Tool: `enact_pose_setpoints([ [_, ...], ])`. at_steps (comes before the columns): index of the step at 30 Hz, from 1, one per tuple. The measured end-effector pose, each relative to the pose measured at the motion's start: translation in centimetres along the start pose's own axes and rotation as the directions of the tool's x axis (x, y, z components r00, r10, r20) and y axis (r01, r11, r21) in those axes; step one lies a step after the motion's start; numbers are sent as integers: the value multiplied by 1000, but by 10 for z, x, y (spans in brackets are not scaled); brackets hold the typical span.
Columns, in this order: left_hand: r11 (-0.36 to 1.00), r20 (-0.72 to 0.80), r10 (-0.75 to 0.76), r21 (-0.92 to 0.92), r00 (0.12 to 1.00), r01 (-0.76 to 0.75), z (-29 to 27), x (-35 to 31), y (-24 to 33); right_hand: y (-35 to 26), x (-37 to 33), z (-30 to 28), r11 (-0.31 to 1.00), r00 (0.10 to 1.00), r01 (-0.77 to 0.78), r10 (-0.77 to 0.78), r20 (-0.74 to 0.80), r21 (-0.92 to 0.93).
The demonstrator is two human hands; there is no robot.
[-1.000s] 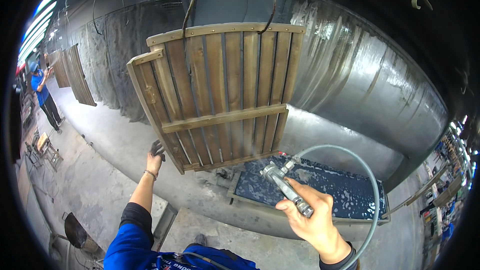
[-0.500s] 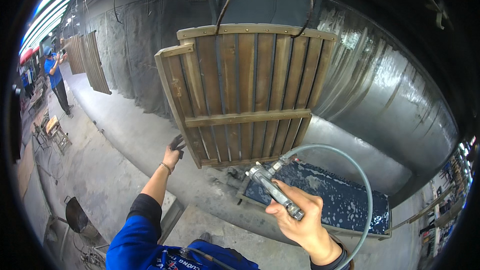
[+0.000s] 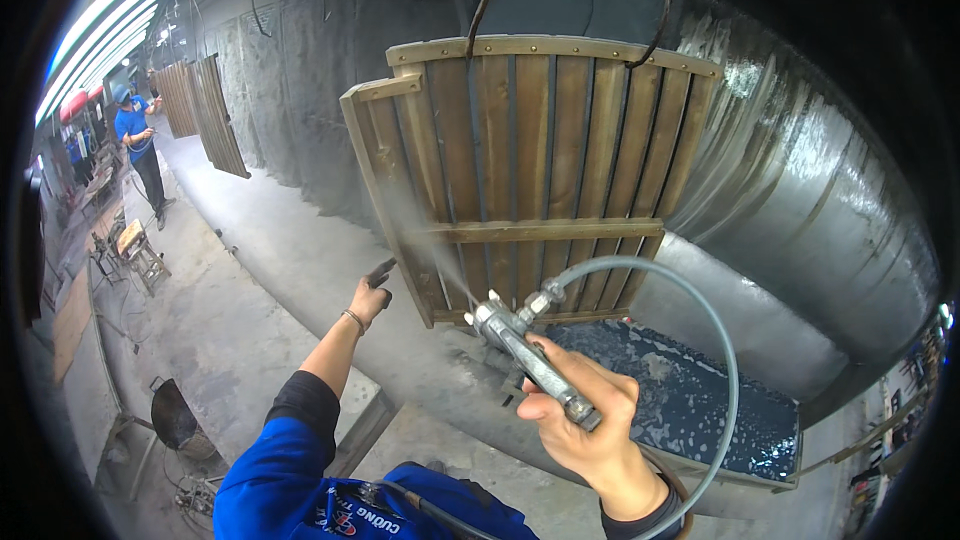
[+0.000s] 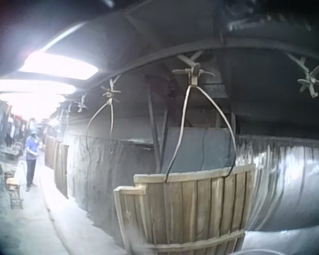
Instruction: The person uses a spray gun to apply finish to hanging wooden slatted panels in a factory. They repeatedly flip each panel to coat both sides, then move to the next panel and repeat the process.
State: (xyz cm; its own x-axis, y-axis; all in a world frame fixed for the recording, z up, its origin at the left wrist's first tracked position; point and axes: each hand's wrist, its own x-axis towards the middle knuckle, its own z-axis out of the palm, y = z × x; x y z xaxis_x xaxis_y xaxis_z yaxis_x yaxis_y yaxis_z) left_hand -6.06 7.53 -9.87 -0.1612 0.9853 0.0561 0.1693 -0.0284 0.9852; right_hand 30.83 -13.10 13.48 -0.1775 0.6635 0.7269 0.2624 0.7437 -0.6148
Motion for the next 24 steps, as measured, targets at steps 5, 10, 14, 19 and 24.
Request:
enact_pose_setpoints([
  [5, 996, 17, 45, 77, 999, -46, -10, 6, -7, 19, 2, 19, 995, 994, 21, -11, -111, 95],
  [10, 952, 38, 160, 257, 986, -164, -20, 19, -19, 70, -18, 48, 966, 966, -257, 257, 35, 14],
  [14, 956, 45, 145, 251, 988, -152, -26, 24, -23, 110, -54, 69, 848, 848, -517, 526, 66, -117],
  [19, 970, 71, 105, 210, 992, -118, -30, 20, -15, 148, -85, 95, 716, 730, -618, 676, 101, -325],
  [24, 980, 80, 93, 168, 992, -106, -30, 26, -8, 152, -79, 84, 630, 621, -632, 760, 191, -451],
])
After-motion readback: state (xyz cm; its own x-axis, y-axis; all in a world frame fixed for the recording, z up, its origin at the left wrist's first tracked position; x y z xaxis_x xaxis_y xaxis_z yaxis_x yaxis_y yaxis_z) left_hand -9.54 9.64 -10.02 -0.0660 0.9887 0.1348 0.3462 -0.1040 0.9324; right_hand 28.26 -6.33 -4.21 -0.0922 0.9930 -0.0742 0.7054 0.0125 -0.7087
